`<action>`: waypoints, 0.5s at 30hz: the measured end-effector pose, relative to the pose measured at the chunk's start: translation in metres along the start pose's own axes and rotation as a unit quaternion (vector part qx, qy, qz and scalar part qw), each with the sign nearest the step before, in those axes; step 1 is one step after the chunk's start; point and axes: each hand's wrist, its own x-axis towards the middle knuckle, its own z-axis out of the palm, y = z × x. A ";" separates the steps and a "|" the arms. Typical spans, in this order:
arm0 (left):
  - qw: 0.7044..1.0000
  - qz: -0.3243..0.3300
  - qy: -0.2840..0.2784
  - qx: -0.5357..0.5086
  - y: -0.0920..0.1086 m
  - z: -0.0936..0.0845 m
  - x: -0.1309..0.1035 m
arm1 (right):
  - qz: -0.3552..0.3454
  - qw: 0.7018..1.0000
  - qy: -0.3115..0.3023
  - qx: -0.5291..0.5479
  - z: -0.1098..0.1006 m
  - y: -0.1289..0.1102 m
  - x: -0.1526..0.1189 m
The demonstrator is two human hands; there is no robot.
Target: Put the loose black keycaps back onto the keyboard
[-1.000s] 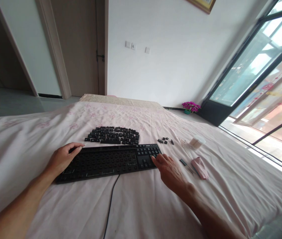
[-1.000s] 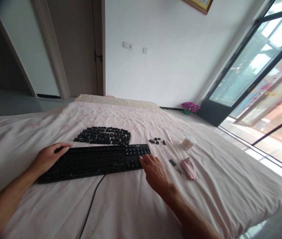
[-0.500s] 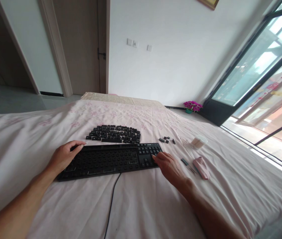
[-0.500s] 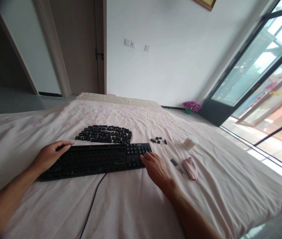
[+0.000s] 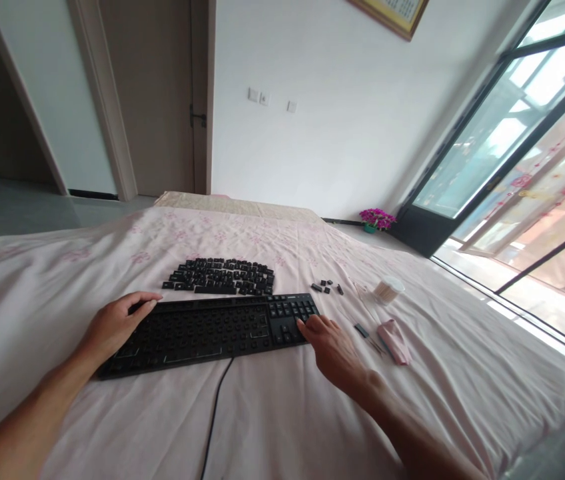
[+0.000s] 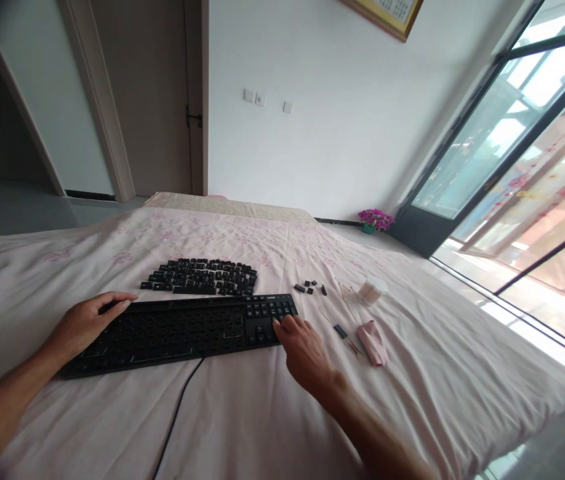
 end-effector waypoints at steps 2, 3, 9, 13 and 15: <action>1.000 -0.004 -0.005 0.000 -0.001 0.000 0.001 | 0.019 0.996 0.005 0.084 -0.002 0.019 0.006; 1.000 -0.005 -0.007 -0.002 -0.002 0.001 0.001 | 0.038 0.992 0.015 0.120 -0.002 0.032 0.011; 1.000 -0.014 -0.015 -0.018 -0.008 0.004 0.004 | 0.211 0.974 0.078 0.032 0.000 0.120 0.059; 1.000 -0.015 -0.012 -0.021 -0.011 0.006 0.006 | 0.230 0.973 0.032 -0.017 0.003 0.147 0.087; 1.000 -0.011 -0.009 -0.024 -0.013 0.007 0.007 | 0.224 0.974 0.018 -0.028 0.007 0.150 0.098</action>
